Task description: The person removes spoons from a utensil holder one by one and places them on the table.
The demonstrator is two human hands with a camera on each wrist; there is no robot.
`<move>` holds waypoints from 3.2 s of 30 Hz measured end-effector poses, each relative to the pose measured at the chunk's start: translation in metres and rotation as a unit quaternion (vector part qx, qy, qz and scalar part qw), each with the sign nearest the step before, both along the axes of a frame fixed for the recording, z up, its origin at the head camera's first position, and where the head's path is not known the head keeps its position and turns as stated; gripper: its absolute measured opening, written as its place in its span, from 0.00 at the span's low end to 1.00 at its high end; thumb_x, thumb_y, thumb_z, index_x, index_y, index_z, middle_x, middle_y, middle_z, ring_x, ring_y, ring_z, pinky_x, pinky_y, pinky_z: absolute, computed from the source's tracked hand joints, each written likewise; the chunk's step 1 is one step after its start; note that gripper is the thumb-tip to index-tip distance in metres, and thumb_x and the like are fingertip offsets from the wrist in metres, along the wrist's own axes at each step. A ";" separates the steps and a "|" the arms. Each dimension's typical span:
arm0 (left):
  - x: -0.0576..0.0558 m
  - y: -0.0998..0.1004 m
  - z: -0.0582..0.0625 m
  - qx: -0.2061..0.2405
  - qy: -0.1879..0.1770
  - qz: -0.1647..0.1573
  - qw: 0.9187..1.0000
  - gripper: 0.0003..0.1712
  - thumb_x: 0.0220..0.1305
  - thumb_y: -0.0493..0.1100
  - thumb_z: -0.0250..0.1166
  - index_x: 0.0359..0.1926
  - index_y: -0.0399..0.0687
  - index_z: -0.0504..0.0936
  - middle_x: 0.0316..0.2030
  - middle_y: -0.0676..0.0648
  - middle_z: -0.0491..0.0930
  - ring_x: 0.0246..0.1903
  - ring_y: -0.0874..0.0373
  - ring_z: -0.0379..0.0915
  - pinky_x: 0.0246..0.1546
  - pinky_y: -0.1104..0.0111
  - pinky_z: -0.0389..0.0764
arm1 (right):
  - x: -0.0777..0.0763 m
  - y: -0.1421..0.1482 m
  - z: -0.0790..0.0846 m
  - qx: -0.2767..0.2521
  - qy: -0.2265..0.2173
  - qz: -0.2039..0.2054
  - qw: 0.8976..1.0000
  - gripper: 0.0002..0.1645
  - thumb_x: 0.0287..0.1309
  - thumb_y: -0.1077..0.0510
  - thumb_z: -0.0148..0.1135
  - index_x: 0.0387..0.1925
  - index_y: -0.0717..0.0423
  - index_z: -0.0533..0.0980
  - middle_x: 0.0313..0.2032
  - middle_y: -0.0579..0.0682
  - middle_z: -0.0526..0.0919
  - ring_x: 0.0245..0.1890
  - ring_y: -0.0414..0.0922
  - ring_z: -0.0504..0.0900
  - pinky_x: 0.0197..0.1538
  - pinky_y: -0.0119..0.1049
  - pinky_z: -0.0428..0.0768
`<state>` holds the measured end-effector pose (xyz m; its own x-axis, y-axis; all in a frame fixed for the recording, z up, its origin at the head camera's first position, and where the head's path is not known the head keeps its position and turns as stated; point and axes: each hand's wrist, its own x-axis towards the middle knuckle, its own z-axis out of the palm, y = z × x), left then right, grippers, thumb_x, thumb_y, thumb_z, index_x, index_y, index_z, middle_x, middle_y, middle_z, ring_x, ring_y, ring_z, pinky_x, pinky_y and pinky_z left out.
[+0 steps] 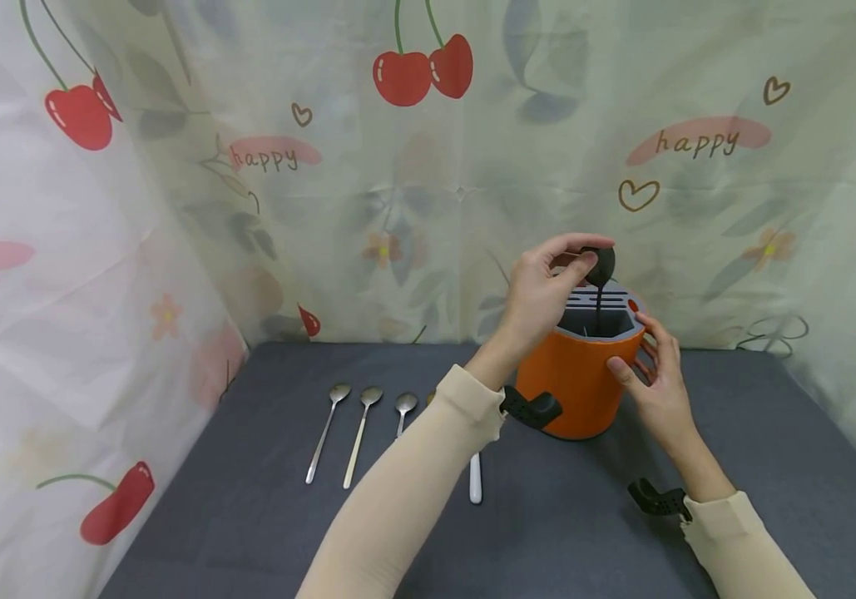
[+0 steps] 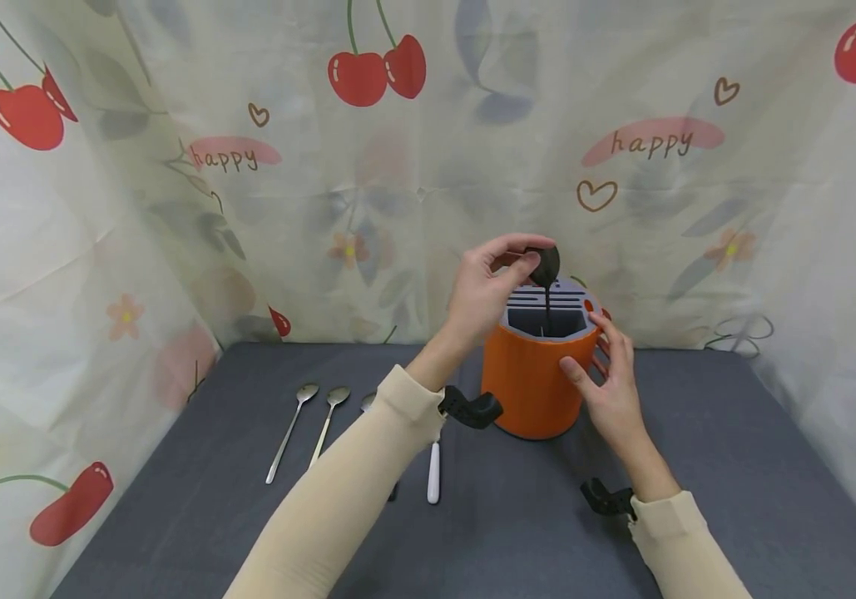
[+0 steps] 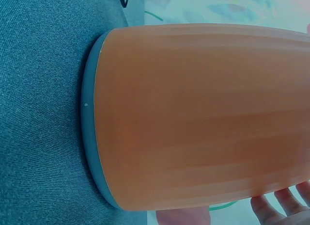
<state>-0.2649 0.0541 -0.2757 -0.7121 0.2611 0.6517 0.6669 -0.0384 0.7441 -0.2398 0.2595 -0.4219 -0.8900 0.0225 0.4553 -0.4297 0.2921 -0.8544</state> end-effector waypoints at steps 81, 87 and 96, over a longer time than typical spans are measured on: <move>0.011 -0.232 -0.060 0.155 -0.063 0.200 0.965 0.12 0.74 0.33 0.64 0.53 0.30 0.85 0.40 0.51 0.85 0.41 0.57 0.80 0.41 0.69 0.82 | -0.001 -0.002 -0.001 -0.009 0.001 -0.002 1.000 0.45 0.74 0.61 0.61 0.83 0.40 0.51 0.76 0.52 0.49 0.78 0.63 0.52 0.77 0.65 0.52; 0.010 -0.251 -0.070 0.149 -0.076 0.212 0.963 0.13 0.75 0.33 0.62 0.54 0.28 0.84 0.40 0.50 0.85 0.41 0.57 0.80 0.38 0.70 0.81 | -0.001 -0.001 -0.001 -0.009 0.005 0.005 1.000 0.45 0.75 0.61 0.60 0.83 0.40 0.51 0.76 0.52 0.50 0.78 0.61 0.52 0.77 0.63 0.54; 0.011 -0.294 -0.075 0.071 -0.135 0.243 0.958 0.18 0.77 0.36 0.62 0.62 0.32 0.81 0.45 0.55 0.83 0.43 0.60 0.76 0.39 0.73 0.78 | -0.002 0.000 -0.002 -0.008 0.003 0.007 1.000 0.45 0.75 0.61 0.60 0.83 0.40 0.50 0.77 0.52 0.49 0.78 0.62 0.52 0.78 0.60 0.54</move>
